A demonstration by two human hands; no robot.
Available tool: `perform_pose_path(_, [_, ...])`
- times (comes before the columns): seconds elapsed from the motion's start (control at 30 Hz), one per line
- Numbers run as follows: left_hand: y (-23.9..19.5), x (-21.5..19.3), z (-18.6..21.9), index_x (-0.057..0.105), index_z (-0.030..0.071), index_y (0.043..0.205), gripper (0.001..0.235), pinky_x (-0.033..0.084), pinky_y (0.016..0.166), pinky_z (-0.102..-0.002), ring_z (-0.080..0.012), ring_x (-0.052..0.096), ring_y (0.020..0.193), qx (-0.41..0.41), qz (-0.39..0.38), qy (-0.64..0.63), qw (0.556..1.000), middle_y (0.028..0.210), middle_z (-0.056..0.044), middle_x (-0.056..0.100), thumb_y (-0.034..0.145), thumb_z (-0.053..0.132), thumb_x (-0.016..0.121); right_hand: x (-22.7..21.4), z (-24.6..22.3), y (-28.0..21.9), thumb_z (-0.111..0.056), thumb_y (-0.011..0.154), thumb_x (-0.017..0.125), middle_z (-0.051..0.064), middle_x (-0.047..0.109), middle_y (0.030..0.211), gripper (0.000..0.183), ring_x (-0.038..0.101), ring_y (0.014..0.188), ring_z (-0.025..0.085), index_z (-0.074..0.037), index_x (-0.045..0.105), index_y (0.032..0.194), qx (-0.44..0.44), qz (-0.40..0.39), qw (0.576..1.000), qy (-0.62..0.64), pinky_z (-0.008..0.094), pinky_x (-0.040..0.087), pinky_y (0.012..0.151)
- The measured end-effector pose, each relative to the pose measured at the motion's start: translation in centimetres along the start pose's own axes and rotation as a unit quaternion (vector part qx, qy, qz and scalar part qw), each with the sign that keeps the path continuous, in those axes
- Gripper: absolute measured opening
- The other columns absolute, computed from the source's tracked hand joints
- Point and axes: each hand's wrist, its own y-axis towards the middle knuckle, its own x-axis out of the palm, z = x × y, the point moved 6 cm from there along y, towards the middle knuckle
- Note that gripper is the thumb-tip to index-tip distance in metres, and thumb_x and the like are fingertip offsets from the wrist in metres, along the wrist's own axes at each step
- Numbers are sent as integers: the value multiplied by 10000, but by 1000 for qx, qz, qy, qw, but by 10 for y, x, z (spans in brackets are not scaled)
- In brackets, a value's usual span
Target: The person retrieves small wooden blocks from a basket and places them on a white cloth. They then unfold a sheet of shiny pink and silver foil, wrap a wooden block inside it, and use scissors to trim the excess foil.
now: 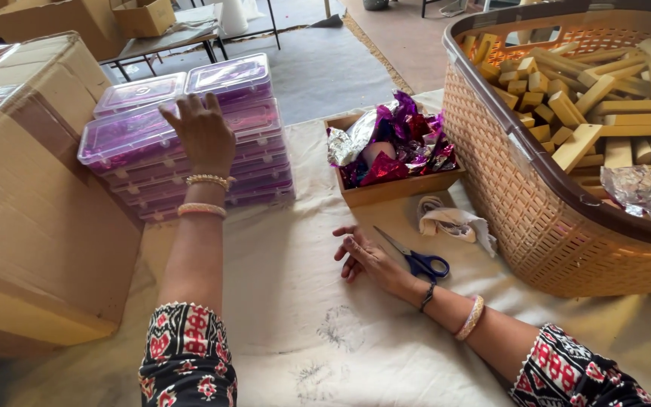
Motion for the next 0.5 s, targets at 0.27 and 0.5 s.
perform_pose_path(0.27, [-32,-20,-46,779,98,993,167,211,1104,-710,-392,473,1301,-98,116,-78,985,1262,-171,676,842,121,711,-3,4,2,-467,1041,455,64,591,1016,484,672,743,114,-145,423,1400,0,-4,1000,1,256,570,621])
perform_pose_path(0.5, [-41,-15,-75,820,150,952,52,137,1228,-614,-292,503,1343,-29,81,-242,966,1295,-86,701,926,136,778,0,-1,0,-469,1041,452,59,592,1017,484,671,759,110,-146,425,1401,-4,-7,1000,-18,253,574,638])
